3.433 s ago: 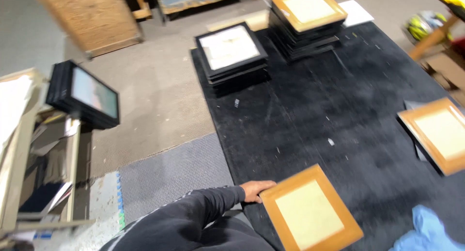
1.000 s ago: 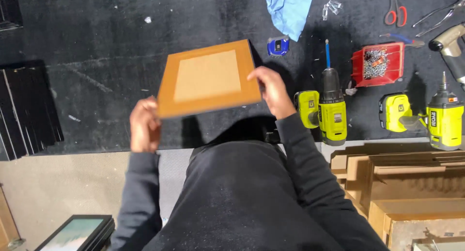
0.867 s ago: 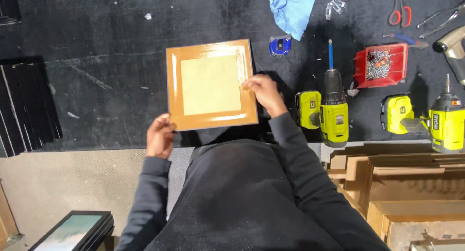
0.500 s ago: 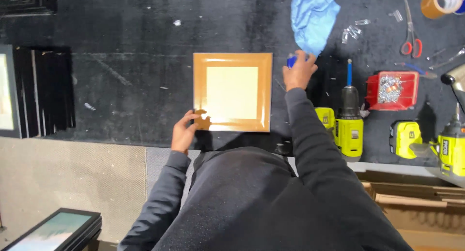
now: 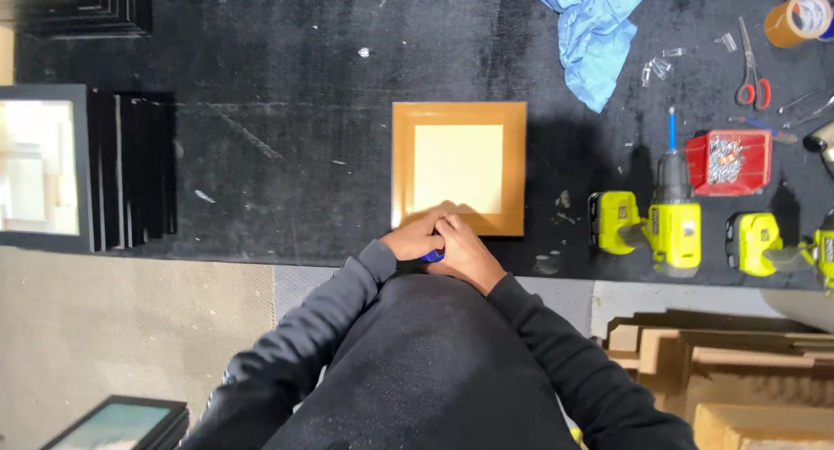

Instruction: Assembling wooden art frames by measuring for screw placement, selecting small screws from a container, and using a power drill to fasten the frame components together.

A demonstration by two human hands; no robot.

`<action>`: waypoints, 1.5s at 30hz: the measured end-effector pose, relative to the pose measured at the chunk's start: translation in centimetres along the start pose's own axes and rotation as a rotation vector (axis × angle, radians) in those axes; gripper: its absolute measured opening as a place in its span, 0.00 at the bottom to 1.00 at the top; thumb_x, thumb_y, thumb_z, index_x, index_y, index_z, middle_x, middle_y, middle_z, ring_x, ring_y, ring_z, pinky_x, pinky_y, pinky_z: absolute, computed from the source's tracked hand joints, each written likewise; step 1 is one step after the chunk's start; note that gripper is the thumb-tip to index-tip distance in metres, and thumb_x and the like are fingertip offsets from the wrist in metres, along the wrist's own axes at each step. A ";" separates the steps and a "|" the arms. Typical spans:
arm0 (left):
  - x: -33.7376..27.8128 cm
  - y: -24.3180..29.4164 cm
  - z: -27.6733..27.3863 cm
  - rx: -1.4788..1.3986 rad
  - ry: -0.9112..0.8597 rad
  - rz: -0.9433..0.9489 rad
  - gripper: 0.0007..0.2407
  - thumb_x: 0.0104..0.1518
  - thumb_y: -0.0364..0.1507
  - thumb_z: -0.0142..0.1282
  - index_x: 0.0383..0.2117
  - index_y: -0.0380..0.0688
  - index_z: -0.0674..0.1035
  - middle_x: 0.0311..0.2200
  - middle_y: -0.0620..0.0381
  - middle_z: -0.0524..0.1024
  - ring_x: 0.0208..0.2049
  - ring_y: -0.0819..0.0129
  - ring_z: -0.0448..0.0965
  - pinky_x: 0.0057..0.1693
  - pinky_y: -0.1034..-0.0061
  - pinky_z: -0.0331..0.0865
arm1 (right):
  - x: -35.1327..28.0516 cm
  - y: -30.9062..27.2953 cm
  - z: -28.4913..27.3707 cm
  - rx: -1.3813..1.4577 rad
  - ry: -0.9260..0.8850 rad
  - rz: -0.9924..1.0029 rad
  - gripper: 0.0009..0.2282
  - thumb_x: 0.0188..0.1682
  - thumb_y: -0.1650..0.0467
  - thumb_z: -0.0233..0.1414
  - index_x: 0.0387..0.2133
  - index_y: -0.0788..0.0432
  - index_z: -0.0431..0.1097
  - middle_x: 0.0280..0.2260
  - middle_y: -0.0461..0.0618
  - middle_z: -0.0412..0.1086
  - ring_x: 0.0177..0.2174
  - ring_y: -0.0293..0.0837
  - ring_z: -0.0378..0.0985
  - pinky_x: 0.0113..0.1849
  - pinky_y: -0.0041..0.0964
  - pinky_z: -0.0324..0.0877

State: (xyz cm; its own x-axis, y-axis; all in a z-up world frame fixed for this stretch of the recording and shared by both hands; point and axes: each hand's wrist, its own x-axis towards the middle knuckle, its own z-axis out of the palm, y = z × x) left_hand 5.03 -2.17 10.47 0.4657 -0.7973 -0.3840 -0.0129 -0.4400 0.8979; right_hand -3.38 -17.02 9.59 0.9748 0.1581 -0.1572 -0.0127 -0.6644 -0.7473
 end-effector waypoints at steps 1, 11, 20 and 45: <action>-0.1 -1.5 0.1 -0.020 -0.123 -0.221 0.30 0.55 0.37 0.51 0.67 0.48 0.61 0.58 0.34 0.71 0.60 0.41 0.71 0.64 0.53 0.64 | -0.3 -2.3 -0.5 0.025 -0.073 0.051 0.35 0.27 0.55 0.71 0.43 0.60 0.64 0.49 0.66 0.65 0.45 0.69 0.76 0.47 0.54 0.76; -6.2 -7.7 -3.2 -0.149 -0.294 -0.119 0.17 0.63 0.48 0.55 0.38 0.48 0.82 0.40 0.53 0.83 0.48 0.61 0.80 0.57 0.65 0.69 | -3.1 -2.4 7.1 0.794 -0.060 0.402 0.12 0.50 0.67 0.59 0.46 0.56 0.76 0.37 0.48 0.75 0.40 0.41 0.77 0.41 0.42 0.76; -6.6 -9.0 -5.1 -0.102 -0.454 0.016 0.14 0.62 0.47 0.57 0.29 0.52 0.80 0.30 0.58 0.79 0.37 0.63 0.79 0.51 0.68 0.71 | -2.9 -4.3 7.4 0.974 0.118 0.622 0.13 0.52 0.73 0.55 0.50 0.59 0.72 0.36 0.50 0.72 0.39 0.40 0.79 0.40 0.36 0.81; -1.3 -16.2 -8.3 0.493 -0.296 -0.170 0.11 0.59 0.37 0.45 0.27 0.59 0.83 0.33 0.62 0.84 0.43 0.54 0.83 0.51 0.63 0.75 | 1.1 1.2 11.3 1.180 1.125 1.032 0.09 0.49 0.72 0.63 0.38 0.56 0.70 0.39 0.49 0.66 0.41 0.41 0.77 0.46 0.33 0.81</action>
State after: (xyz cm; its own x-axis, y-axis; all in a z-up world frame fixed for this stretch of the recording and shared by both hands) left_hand 12.00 9.45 -1.80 0.2321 -0.7489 -0.6207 -0.4016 -0.6550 0.6401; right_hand -4.85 -9.42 1.20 0.1608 -0.7043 -0.6914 -0.2418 0.6511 -0.7194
